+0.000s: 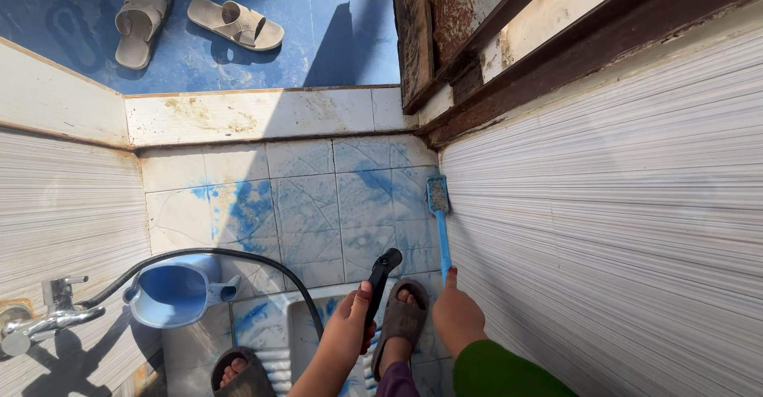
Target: Cleaning the floor and area around a squat toilet using liquid cleaner and a brush.
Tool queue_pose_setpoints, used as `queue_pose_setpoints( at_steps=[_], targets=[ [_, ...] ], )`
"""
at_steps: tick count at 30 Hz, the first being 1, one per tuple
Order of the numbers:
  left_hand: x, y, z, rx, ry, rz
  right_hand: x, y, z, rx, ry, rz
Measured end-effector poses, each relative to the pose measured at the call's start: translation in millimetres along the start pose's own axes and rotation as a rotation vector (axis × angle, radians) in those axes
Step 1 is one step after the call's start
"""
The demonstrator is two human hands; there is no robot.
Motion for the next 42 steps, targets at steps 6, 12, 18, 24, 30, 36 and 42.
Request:
queue_pose_setpoints(
  at_steps=[6, 12, 18, 24, 30, 36, 42],
  targets=[
    [4.6, -12.1, 0.9, 0.056, 0.012, 0.027, 35.7, -27.8, 15.4, -0.101, -0.011, -0.136],
    [7.8, 2.0, 11.0, 0.057, -0.032, 0.086, 7.7, -18.1, 21.1, -0.117, -0.049, -0.164],
    [8.0, -4.5, 20.2, 0.154, -0.036, 0.017, -73.8, 25.2, -3.8, -0.123, -0.155, -0.16],
    [8.6, -14.5, 22.5, 0.156, -0.053, -0.003, 22.7, -53.7, 19.6, -0.089, -0.106, -0.142],
    [3.6, -15.8, 17.6, 0.074, -0.063, -0.039, -32.7, -14.4, -0.7, -0.018, 0.003, -0.263],
    [3.3, -12.4, 21.7, 0.035, -0.058, -0.029, -94.6, 8.5, -2.8, -0.197, -0.25, -0.29],
    [-6.1, -18.0, 35.3, 0.079, -0.074, -0.189, -46.0, -27.7, -0.3, -0.118, -0.053, -0.382]
  ],
)
Point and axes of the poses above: each hand's wrist, its own z-axis towards the middle knuckle, its own x-axis out of the palm, y = z × x, the point moved 1 cm from there along z, towards the middle knuckle, and after that the axes turned 4 degrees about -z, right-handed, at the moved point
